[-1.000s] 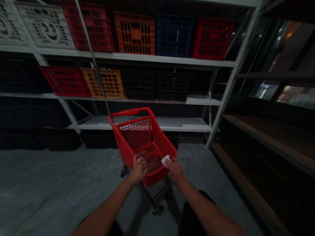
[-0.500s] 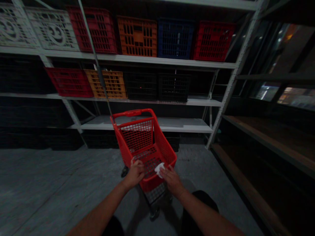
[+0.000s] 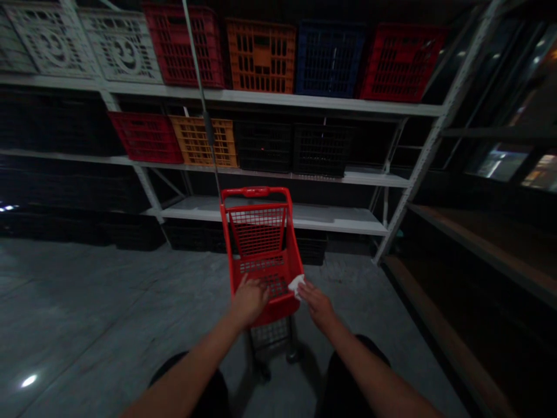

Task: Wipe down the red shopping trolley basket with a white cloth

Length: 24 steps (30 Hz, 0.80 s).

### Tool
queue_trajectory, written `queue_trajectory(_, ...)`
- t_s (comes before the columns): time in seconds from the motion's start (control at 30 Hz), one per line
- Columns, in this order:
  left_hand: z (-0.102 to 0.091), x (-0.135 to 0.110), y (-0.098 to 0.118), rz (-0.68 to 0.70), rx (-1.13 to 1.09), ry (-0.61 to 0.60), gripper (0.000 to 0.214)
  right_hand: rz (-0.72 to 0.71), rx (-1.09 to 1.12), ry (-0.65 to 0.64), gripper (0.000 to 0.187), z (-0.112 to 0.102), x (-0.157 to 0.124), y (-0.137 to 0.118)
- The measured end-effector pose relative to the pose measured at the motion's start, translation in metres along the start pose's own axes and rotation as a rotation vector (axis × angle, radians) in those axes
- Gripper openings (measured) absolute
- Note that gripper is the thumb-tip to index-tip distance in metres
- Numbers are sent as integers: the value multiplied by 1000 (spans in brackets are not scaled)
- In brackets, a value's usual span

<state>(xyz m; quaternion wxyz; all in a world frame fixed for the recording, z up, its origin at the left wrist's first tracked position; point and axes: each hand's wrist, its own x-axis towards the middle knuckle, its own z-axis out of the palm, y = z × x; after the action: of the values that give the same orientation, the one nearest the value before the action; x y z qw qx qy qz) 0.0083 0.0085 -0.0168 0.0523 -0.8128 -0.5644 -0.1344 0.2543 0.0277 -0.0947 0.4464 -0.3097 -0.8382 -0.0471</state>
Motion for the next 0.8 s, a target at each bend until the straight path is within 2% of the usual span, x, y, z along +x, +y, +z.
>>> queue_trajectory(0.1,15,2,38,-148,-29,-125,55,-62,25,-21,34,10,3,-6)
queue_trajectory(0.2,25,1,50,-174,-33,-159,61,-102,46,-55,27,7,19,7)
queue_trajectory(0.3,25,-1,45,-174,-26,-160,63,-138,47,-105,27,0,41,24)
queue_trajectory(0.4,23,-4,36,-176,-13,-148,64,-147,37,-96,26,0,53,31)
queue_trajectory(0.53,23,-6,23,-158,-7,-131,64,-83,80,-36,28,8,38,8)
queue_trajectory(0.67,23,-9,4,-105,7,-134,64,-3,197,-64,29,14,16,-27)
queue_trajectory(0.73,23,-9,-6,-62,17,-136,65,-62,221,-97,28,15,15,-33)
queue_trajectory(0.8,23,-9,-14,-19,15,-136,64,-147,199,-142,26,16,22,-29)
